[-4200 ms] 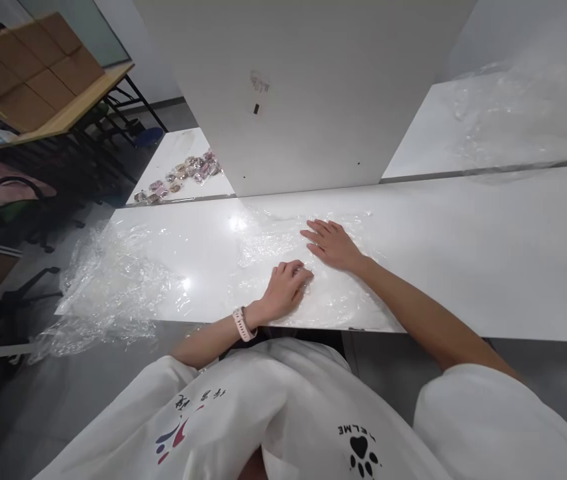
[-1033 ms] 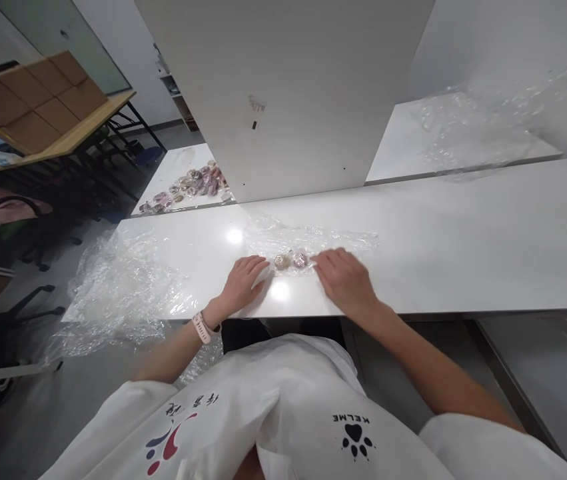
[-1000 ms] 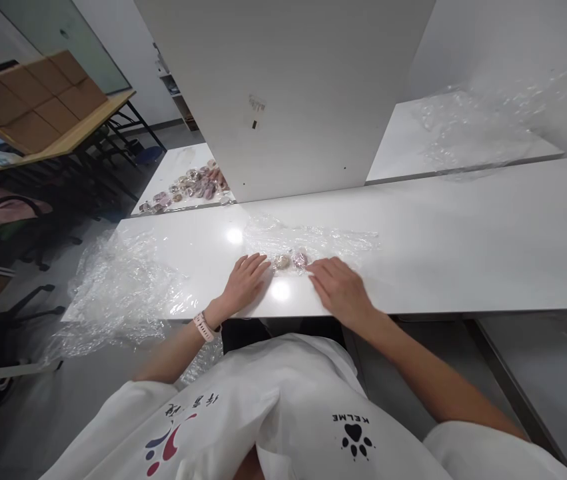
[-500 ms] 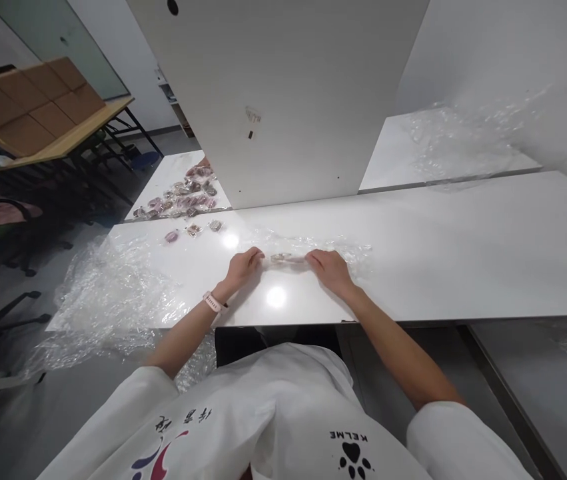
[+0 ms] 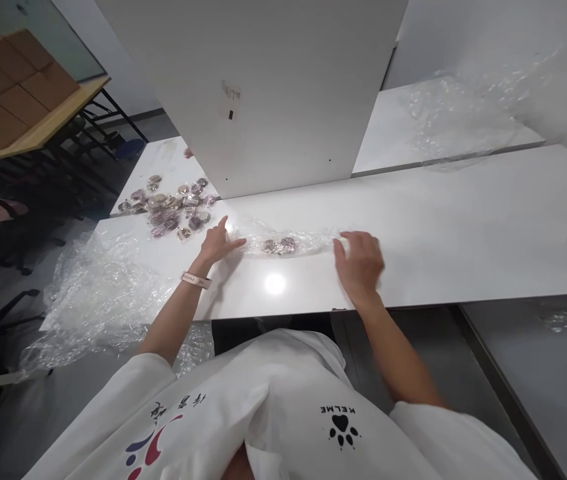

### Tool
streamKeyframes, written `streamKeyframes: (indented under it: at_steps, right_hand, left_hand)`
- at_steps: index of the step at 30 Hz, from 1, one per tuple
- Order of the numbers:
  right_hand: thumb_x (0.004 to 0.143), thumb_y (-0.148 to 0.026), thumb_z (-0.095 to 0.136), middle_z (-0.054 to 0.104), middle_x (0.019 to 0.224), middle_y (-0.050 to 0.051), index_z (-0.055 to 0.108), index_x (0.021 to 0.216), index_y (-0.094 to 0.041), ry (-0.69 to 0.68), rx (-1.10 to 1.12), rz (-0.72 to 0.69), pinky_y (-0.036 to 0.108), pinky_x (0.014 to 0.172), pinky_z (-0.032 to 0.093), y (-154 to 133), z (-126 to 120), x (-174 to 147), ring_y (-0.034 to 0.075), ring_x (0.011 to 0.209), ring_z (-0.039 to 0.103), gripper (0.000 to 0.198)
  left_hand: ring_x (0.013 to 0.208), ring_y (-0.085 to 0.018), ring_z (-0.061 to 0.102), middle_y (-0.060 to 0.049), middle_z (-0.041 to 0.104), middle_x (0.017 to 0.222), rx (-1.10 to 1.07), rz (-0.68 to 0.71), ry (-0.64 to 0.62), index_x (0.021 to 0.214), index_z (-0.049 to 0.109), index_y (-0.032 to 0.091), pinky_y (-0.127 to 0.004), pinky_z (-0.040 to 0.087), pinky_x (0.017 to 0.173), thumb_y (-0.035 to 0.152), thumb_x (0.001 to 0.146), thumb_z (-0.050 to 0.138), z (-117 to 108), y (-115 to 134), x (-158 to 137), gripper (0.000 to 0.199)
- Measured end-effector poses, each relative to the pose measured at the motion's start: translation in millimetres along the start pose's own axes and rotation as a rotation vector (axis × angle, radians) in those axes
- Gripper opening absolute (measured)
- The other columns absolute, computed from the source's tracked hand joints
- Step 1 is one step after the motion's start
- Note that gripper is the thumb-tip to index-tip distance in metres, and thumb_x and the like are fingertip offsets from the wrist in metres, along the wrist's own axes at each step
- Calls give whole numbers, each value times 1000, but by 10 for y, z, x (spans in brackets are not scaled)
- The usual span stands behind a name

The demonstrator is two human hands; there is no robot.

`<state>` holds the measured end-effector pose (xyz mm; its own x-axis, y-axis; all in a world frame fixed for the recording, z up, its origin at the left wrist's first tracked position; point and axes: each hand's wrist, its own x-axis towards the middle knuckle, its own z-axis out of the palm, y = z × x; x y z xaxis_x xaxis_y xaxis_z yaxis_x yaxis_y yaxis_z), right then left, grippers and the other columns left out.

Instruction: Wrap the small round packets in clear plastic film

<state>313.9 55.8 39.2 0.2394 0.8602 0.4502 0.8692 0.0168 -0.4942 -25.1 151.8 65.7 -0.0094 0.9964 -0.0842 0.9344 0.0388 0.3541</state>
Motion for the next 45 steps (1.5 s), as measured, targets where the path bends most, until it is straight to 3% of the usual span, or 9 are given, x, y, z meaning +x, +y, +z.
streamKeyframes:
  at_steps: [3,8,13,16,22,29,32,38,45]
  right_hand:
    - [92,-67,41,60,115,20,60,125,-16,54,-89,307,56,86,47,292,-104,-141,37,108,53,64]
    - [80,-67,57,60,105,15,65,93,-19,-159,45,424,56,92,46,453,98,30,33,101,56,51]
    - [79,-51,62,60,98,4,52,86,-22,-75,733,569,40,90,53,290,315,366,17,89,61,31]
    - [79,-52,65,61,97,0,46,86,-24,-60,1018,568,34,87,55,87,387,500,14,91,62,34]
    - [91,-57,52,65,126,6,55,95,-23,-388,1001,132,41,101,49,-630,587,457,18,110,63,34]
    - [101,-54,37,45,155,4,64,131,-29,-840,335,-639,65,119,1,-694,807,310,30,147,32,47]
    - [96,-54,53,29,163,3,51,145,-34,-724,143,-688,63,116,18,-547,855,277,34,150,22,53]
    - [100,-15,36,58,143,7,62,134,-25,-365,107,-538,41,103,47,-6,882,337,23,128,56,44]
    - [101,-21,19,52,140,28,44,143,2,304,33,141,47,107,39,1304,606,1892,28,130,50,54]
  left_hand:
    - [118,-38,59,-22,62,130,27,-108,-103,140,45,15,-44,50,87,63,70,75,12,63,12,90]
    - [88,-29,68,-11,72,94,9,-138,-198,92,64,18,-35,48,72,36,74,70,58,332,43,26]
    - [116,-26,61,-10,64,126,-312,99,78,119,54,19,-38,52,91,26,80,63,133,637,-156,41]
    - [133,-29,52,-14,51,147,-388,323,-4,139,42,19,-46,47,105,38,89,58,369,820,-360,56]
    - [151,-38,22,-20,40,155,-64,586,-29,144,42,12,-63,16,122,37,87,59,956,955,-532,65]
    - [122,-29,61,-13,71,115,-48,625,82,116,65,18,-50,54,100,17,95,44,766,707,-1119,30]
    - [132,-26,55,-8,67,128,-124,573,238,126,61,25,-49,52,106,22,97,49,684,360,-1459,32]
    - [142,-32,44,-15,57,143,6,317,487,138,55,18,-56,43,112,27,98,52,765,-283,-1562,41]
    - [139,-32,47,-10,58,143,81,272,539,140,56,24,-53,39,115,25,93,59,792,-216,-1491,47]
